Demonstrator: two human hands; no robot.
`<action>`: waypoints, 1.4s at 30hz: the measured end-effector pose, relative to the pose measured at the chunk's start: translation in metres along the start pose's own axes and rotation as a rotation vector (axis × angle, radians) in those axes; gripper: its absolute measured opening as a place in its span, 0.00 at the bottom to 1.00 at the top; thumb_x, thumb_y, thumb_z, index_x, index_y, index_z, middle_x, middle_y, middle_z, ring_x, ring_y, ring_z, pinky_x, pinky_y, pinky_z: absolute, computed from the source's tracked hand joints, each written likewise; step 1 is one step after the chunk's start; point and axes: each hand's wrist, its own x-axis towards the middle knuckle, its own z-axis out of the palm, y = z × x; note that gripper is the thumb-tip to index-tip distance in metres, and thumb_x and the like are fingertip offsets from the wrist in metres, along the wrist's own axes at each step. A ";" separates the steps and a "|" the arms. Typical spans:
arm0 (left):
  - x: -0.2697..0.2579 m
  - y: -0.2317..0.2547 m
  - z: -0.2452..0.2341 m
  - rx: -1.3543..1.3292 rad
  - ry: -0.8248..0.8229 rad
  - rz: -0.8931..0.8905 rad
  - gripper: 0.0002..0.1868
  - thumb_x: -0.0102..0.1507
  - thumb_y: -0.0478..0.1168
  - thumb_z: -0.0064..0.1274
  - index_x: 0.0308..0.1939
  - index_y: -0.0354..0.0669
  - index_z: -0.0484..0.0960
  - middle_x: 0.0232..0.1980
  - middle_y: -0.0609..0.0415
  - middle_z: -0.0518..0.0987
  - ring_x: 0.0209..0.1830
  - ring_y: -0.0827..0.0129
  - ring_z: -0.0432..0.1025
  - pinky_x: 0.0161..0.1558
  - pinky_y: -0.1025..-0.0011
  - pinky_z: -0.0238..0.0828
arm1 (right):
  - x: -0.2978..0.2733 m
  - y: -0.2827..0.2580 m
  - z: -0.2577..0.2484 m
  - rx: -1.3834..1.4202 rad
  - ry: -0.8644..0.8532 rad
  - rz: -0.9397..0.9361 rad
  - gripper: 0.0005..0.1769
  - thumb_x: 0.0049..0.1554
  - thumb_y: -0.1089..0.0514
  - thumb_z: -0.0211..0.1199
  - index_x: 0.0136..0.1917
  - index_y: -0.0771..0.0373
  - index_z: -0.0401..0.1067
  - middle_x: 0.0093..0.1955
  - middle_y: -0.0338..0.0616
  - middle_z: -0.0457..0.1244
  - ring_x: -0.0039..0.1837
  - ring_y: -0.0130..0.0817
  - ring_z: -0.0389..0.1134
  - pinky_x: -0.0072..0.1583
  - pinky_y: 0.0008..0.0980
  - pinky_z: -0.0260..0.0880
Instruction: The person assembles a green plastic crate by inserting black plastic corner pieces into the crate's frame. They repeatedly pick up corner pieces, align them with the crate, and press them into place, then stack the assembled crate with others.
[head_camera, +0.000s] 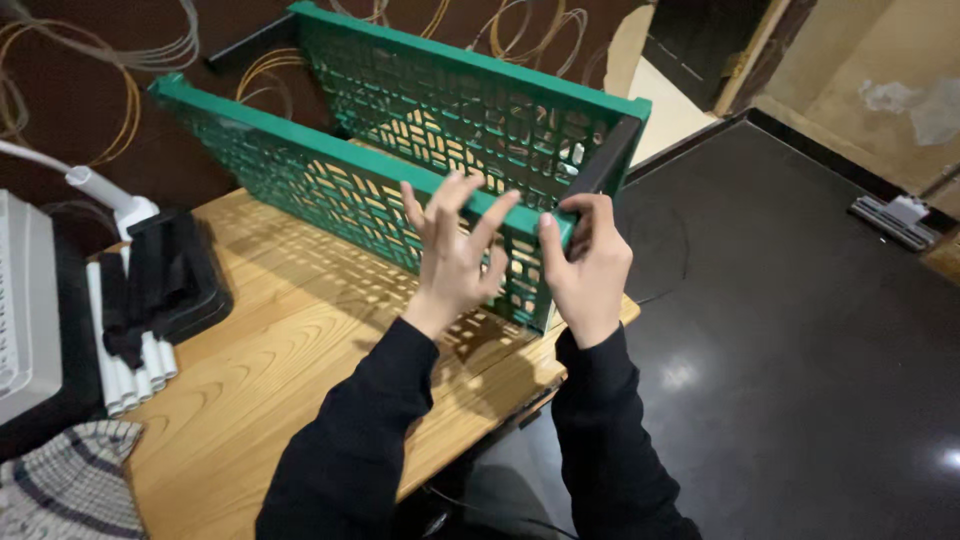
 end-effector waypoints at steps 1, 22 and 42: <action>-0.004 0.004 -0.009 0.004 -0.052 0.009 0.30 0.63 0.48 0.52 0.72 0.62 0.74 0.73 0.50 0.64 0.82 0.52 0.54 0.81 0.35 0.21 | -0.002 -0.005 0.001 0.022 -0.030 0.008 0.10 0.62 0.59 0.68 0.52 0.65 0.70 0.31 0.35 0.54 0.34 0.20 0.52 0.36 0.26 0.54; -0.060 -0.008 -0.091 -0.278 -0.075 -0.024 0.47 0.59 0.53 0.73 0.77 0.71 0.61 0.82 0.44 0.48 0.86 0.36 0.36 0.84 0.32 0.29 | -0.088 0.020 0.072 0.323 -0.087 -0.543 0.21 0.58 0.68 0.66 0.60 0.64 0.61 0.49 0.52 0.63 0.47 0.42 0.68 0.48 0.37 0.68; -0.209 -0.001 -0.026 -0.003 -0.228 -0.435 0.73 0.48 0.64 0.70 0.82 0.48 0.35 0.80 0.24 0.41 0.80 0.30 0.42 0.69 0.29 0.37 | -0.122 0.140 0.106 0.083 -0.922 -0.431 0.29 0.58 0.37 0.58 0.35 0.67 0.72 0.36 0.57 0.63 0.42 0.60 0.67 0.47 0.51 0.65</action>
